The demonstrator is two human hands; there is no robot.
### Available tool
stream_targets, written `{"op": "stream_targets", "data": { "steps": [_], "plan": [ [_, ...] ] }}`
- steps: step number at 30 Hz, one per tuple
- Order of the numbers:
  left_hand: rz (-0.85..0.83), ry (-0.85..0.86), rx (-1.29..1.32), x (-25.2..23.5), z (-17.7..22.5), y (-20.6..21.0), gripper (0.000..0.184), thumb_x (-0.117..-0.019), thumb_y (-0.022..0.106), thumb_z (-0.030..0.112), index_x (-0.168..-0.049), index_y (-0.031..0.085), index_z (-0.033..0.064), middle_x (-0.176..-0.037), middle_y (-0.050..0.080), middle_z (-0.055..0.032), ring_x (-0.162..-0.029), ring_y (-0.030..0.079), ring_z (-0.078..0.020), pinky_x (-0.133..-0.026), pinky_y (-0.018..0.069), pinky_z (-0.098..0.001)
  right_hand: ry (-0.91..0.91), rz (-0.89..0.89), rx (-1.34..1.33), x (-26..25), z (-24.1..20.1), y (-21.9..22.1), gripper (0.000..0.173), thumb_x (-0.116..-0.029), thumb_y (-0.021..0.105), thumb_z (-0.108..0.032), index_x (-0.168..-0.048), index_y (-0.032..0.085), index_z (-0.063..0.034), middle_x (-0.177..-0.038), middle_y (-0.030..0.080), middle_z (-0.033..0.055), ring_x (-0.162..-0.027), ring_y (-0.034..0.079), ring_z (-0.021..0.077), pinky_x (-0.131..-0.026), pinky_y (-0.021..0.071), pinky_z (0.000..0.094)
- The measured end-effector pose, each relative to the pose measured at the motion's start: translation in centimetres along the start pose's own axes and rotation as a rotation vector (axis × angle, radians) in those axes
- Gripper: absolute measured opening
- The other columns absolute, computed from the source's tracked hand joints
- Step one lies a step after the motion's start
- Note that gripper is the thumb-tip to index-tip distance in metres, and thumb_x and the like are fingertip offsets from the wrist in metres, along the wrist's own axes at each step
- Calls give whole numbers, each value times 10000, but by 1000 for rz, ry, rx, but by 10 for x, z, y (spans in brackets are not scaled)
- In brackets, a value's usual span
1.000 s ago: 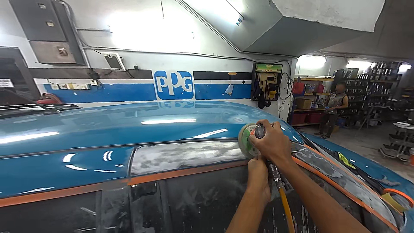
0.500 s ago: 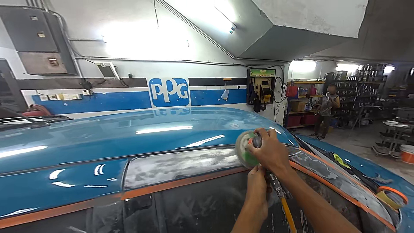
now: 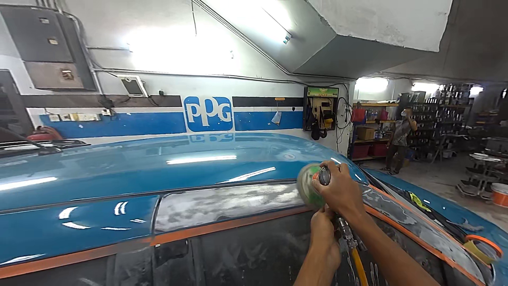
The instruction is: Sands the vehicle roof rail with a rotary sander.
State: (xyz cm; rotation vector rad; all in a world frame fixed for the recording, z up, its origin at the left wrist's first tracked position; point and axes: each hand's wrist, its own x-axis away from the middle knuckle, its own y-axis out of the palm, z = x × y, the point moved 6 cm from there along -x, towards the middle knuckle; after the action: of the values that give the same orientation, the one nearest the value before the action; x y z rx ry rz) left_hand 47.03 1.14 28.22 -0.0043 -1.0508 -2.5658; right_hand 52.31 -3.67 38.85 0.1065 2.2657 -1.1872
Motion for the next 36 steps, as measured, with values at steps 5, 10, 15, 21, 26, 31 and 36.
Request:
{"op": "stream_targets", "data": {
  "steps": [5, 10, 15, 21, 26, 31, 36],
  "plan": [
    [28, 14, 20, 1, 2, -1, 221, -1079, 490, 172, -966, 617, 32, -710, 606, -76, -587, 586, -146, -534, 500, -279, 6, -2, 21, 1, -4, 1, 571, -863, 758, -493, -1372, 583, -304, -1269, 570, 129, -853, 678, 303, -707, 558, 521],
    [74, 24, -16, 2, 4, -4, 224, -1072, 511, 179, -939, 631, 44, -719, 610, -67, -610, 581, -145, -533, 469, -278, -23, 1, 13, 2, -10, 2, 567, -861, 763, -487, -1369, 592, -303, -1280, 567, 129, -846, 677, 300, -704, 559, 524],
    [-78, 104, -263, 15, 25, -16, 230, -1079, 514, 168, -1152, 659, 5, -745, 556, -37, -550, 499, -96, -490, 438, -221, -43, 14, -8, -5, -8, 1, 562, -863, 773, -461, -1366, 594, -289, -1296, 564, 147, -848, 675, 330, -692, 557, 549],
    [-210, 155, -427, 32, 39, -22, 326, -1065, 499, 95, -1382, 566, 51, -996, 623, -64, -697, 561, -120, -594, 483, -257, -50, 66, -33, -1, -19, 2, 555, -865, 775, -453, -1353, 608, -247, -1291, 561, 176, -803, 672, 350, -654, 557, 553],
    [-226, 149, -438, 30, 39, -23, 442, -994, 553, 5, -1432, 548, 68, -1056, 602, -70, -750, 569, -136, -595, 481, -268, -62, 129, -26, -5, -21, 2, 530, -882, 768, -441, -1354, 615, -254, -1301, 561, 182, -804, 672, 356, -645, 554, 552],
    [-196, 381, -560, 42, 64, -44, 412, -956, 597, 6, -1367, 582, 37, -985, 600, -64, -725, 590, -139, -610, 515, -274, -90, 166, -7, 1, -30, 3, 539, -873, 764, -456, -1356, 623, -261, -1306, 557, 188, -812, 676, 344, -651, 568, 525],
    [13, 708, -708, 46, 138, -98, 341, -922, 593, 33, -1258, 648, 42, -975, 610, -61, -708, 588, -144, -591, 503, -274, -99, 254, 14, -6, -29, 1, 526, -882, 764, -428, -1357, 625, -250, -1292, 554, 196, -894, 670, 357, -664, 569, 515]
  ]
}}
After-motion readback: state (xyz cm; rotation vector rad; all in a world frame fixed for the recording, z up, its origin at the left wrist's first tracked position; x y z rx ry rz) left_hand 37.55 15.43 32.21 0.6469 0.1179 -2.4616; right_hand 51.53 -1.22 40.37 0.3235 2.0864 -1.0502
